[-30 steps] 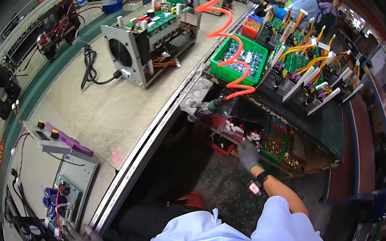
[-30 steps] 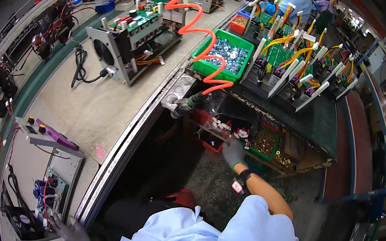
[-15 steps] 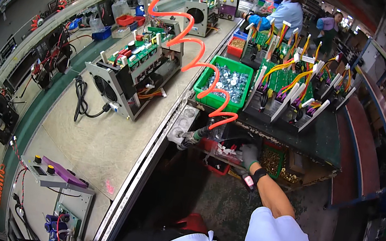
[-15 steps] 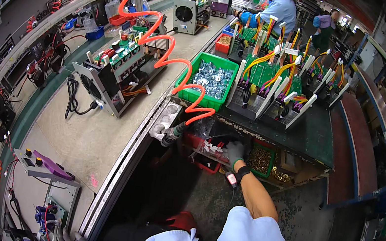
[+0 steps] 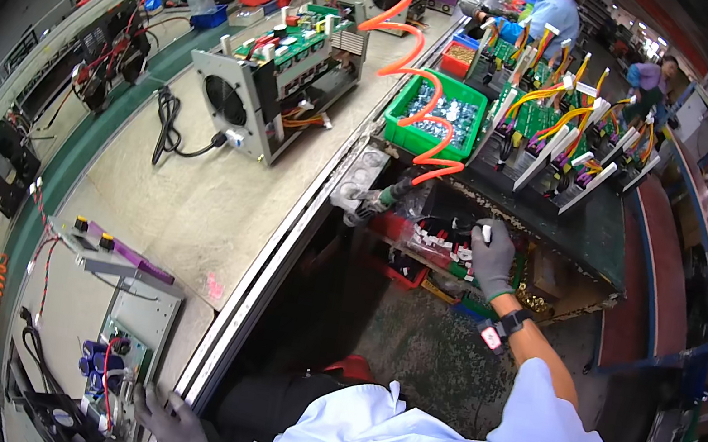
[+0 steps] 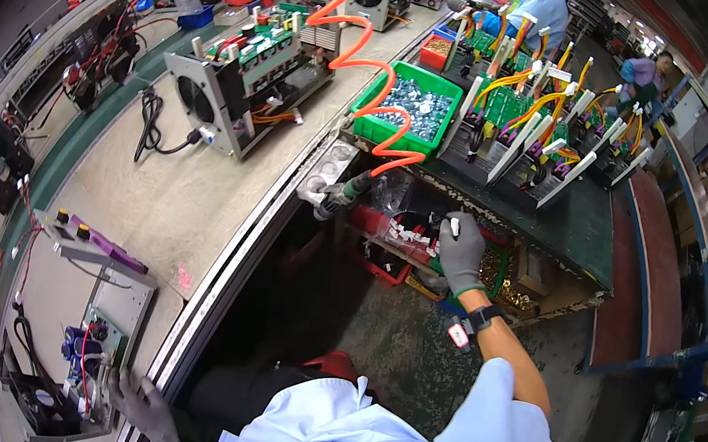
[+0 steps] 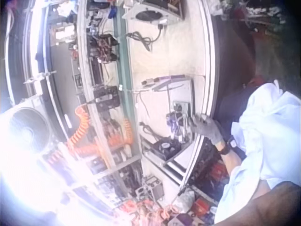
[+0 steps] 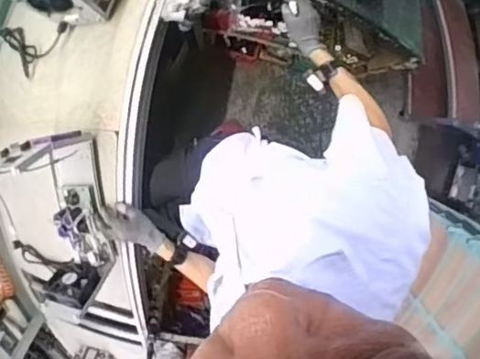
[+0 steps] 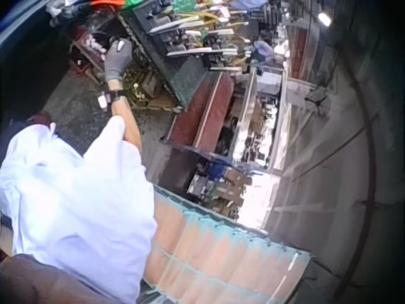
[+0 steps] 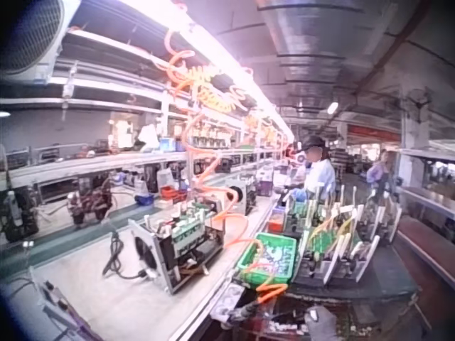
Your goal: Assembling electronic components and circuit boards into a power supply housing on a production line.
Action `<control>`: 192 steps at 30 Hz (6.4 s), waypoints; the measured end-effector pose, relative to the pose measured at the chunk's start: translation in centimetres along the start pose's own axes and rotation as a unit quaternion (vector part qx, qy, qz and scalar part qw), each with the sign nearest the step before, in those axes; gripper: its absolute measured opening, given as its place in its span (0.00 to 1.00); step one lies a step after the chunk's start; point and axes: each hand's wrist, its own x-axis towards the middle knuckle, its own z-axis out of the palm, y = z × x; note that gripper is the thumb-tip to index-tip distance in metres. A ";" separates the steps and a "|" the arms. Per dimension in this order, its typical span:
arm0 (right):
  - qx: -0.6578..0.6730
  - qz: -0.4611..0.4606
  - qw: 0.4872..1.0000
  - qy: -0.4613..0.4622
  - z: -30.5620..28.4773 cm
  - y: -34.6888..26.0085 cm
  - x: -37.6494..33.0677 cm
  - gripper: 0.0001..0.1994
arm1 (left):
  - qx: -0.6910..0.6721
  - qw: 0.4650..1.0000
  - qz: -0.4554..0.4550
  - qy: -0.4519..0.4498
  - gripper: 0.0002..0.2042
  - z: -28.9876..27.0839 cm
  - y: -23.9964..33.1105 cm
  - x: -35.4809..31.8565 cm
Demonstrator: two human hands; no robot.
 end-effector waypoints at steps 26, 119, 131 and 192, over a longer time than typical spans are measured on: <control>-0.157 -0.794 0.415 -0.416 14.7 -68.4 -16.8 0.11 | -0.054 0.994 -0.079 0.043 0.16 -1.5 -0.4 3.0; -0.253 -0.555 0.251 -0.752 28.5 -63.3 -21.0 0.14 | -0.071 0.994 -0.088 -0.005 0.16 -1.7 -0.7 3.5; -0.295 -0.645 0.160 -0.686 32.6 -62.4 -24.7 0.17 | -0.074 0.994 -0.070 -0.036 0.16 -1.7 -1.3 3.4; -0.029 -0.465 0.591 -0.659 27.9 -63.6 -27.7 0.16 | 0.002 0.942 -0.282 -0.182 0.33 -6.9 -4.2 9.0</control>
